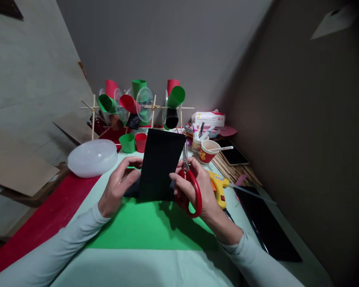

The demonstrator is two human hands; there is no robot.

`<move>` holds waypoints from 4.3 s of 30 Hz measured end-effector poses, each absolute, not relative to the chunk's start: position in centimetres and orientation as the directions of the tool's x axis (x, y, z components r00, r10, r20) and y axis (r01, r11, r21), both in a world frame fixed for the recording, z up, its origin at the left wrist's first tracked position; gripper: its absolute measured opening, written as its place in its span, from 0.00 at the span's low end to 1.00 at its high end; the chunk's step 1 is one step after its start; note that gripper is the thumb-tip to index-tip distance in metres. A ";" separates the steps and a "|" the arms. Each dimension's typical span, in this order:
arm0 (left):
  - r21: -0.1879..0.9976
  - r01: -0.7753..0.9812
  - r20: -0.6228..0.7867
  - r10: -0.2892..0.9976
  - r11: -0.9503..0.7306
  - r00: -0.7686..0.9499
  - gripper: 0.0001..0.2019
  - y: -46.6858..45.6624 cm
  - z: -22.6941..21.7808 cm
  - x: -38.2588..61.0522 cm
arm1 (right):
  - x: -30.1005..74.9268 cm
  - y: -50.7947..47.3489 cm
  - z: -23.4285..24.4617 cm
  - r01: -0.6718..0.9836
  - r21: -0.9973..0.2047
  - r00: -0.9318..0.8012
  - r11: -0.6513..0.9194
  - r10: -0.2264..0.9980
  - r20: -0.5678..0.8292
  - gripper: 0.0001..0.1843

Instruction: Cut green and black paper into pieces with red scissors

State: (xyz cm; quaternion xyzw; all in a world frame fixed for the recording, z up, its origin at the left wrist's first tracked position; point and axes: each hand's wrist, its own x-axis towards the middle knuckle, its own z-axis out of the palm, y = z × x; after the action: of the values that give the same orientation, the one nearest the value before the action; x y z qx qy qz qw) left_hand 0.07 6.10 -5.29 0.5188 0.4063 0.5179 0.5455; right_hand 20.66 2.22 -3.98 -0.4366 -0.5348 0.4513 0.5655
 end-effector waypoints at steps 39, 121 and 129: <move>0.738 -0.669 -0.244 0.960 0.093 -0.135 0.05 8.3 -2.7 -0.8 | 18.1 -1.0 -3.8 -0.327 -0.867 -0.662 -0.375 0.746 -0.073 0.26; 0.815 -0.570 -0.052 0.969 -0.099 -0.243 0.13 9.1 -4.2 -1.0 | 18.3 -0.7 -4.8 -0.292 -0.892 -0.665 -0.345 0.743 -0.070 0.25; 0.803 -0.594 -0.109 0.971 -0.040 -0.213 0.11 9.1 -4.1 -1.0 | 18.2 -0.5 -4.6 -0.301 -0.885 -0.652 -0.356 0.754 -0.082 0.25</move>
State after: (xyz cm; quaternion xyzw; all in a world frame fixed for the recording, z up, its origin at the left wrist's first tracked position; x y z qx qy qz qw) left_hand -1.03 9.05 -4.08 0.2457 0.3833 0.6780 0.5771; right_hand 18.20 -0.54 -4.56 -0.2474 -0.4574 0.7854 0.3356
